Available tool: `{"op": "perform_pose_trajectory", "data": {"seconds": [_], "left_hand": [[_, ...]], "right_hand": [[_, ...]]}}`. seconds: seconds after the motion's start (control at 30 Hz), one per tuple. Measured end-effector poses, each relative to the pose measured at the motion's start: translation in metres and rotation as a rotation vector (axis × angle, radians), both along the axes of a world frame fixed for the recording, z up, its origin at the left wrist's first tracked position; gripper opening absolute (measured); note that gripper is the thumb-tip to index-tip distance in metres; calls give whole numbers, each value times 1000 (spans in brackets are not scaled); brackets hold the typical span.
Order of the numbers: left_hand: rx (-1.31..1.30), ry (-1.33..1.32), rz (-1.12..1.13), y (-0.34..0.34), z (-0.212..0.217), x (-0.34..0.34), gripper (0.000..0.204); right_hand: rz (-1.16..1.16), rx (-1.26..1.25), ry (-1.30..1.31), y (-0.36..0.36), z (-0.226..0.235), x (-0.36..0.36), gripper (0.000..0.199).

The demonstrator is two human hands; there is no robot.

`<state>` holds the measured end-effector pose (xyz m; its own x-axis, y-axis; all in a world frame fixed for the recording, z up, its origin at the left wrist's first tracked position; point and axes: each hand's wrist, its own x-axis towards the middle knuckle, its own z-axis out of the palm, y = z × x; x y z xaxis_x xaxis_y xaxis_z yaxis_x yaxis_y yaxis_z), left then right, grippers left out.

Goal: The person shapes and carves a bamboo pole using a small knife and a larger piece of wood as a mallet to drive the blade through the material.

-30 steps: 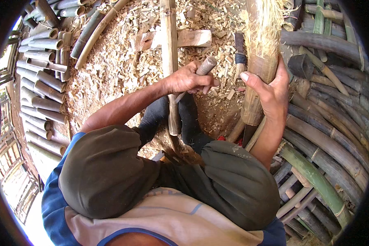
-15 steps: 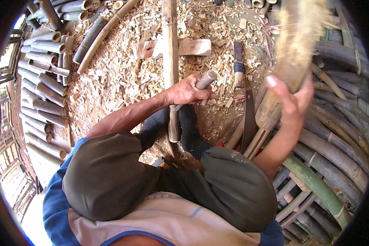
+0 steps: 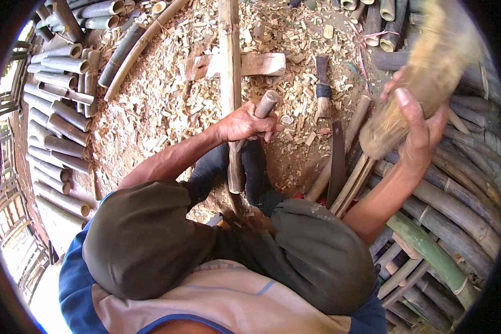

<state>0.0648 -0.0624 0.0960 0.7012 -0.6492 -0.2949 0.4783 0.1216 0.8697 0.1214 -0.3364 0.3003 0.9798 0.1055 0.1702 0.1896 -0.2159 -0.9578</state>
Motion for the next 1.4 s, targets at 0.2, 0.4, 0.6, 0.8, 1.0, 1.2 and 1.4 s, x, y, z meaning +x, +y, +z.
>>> {"op": "perform_pose_trajectory", "data": {"seconds": [0.2, 0.4, 0.6, 0.8, 1.0, 1.2, 1.4], "left_hand": [[79, -3, -22, 8, -5, -7, 24], [13, -23, -4, 5, -10, -8, 28], [10, -16, 25, 8, -18, -10, 26], [385, -165, 135, -7, -29, 6, 29], [475, 39, 137, -26, -21, 10, 27], [193, -552, -453, -8, 15, -58, 19], [68, -262, 148, -15, 65, -10, 29]], "right_hand": [[434, -406, 334, 38, -59, -21, 88], [63, -206, 253, 15, -15, -16, 77], [430, -509, 395, 12, -71, -32, 92], [177, -134, 419, 23, -62, -30, 91], [-26, 16, 309, 8, -52, -36, 63], [-50, 41, 319, 17, -63, -37, 56], [-45, -58, 274, 18, -63, -39, 54]]}}
